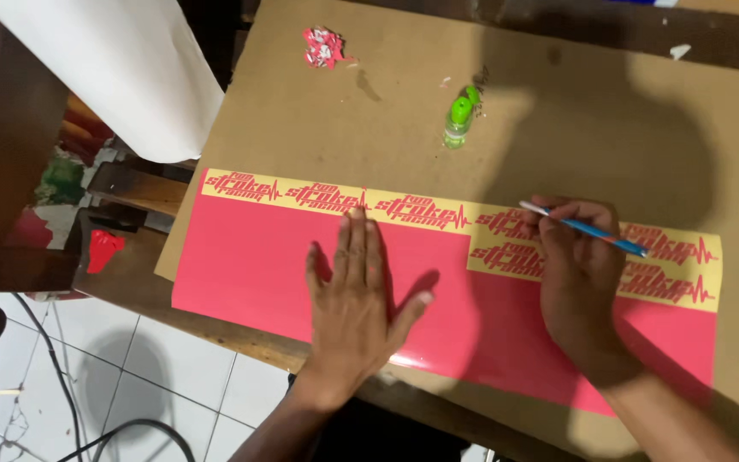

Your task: The person uses a craft knife to carefully cut out a logo design from a sheet of pink vinyl sticker material. They meticulously trace the outlines of the text and graphic elements, removing the excess vinyl to reveal the final sticker shape.

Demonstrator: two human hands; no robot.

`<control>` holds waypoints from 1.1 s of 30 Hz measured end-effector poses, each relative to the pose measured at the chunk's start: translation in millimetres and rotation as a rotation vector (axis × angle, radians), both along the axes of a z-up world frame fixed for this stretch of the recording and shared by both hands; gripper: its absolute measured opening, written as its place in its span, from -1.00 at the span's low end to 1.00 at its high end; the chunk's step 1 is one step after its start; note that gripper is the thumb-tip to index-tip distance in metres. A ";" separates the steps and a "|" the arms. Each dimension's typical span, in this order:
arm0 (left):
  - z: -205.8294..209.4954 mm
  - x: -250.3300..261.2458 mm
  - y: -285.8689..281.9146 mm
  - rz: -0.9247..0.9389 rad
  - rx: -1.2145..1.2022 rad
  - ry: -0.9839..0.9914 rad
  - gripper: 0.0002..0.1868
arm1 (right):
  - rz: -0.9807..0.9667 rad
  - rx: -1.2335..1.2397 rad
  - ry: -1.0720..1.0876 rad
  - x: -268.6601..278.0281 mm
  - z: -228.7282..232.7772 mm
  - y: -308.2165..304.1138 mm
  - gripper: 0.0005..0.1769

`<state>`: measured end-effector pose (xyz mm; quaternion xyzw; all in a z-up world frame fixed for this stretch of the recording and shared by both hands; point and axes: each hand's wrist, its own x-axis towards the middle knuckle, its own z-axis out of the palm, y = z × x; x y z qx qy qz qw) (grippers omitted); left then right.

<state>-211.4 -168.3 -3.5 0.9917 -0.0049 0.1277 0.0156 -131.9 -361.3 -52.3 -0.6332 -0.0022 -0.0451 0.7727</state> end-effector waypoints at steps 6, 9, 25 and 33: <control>0.0 -5.1 -53.3 -0.297 -0.233 0.166 0.05 | -0.005 -0.009 0.030 -4.8 13.7 3.5 -0.93; 1.7 -10.2 -32.1 -0.262 -0.291 0.207 -0.08 | -0.023 -0.002 0.053 -4.3 14.0 3.6 -0.94; -6.2 -13.9 -20.2 -0.298 -0.254 0.169 -0.19 | -0.030 0.000 0.050 -1.1 7.1 0.1 -0.92; -7.6 -9.5 -48.4 -0.359 -0.135 0.189 -0.02 | -0.105 0.096 0.153 2.4 11.9 2.3 -0.90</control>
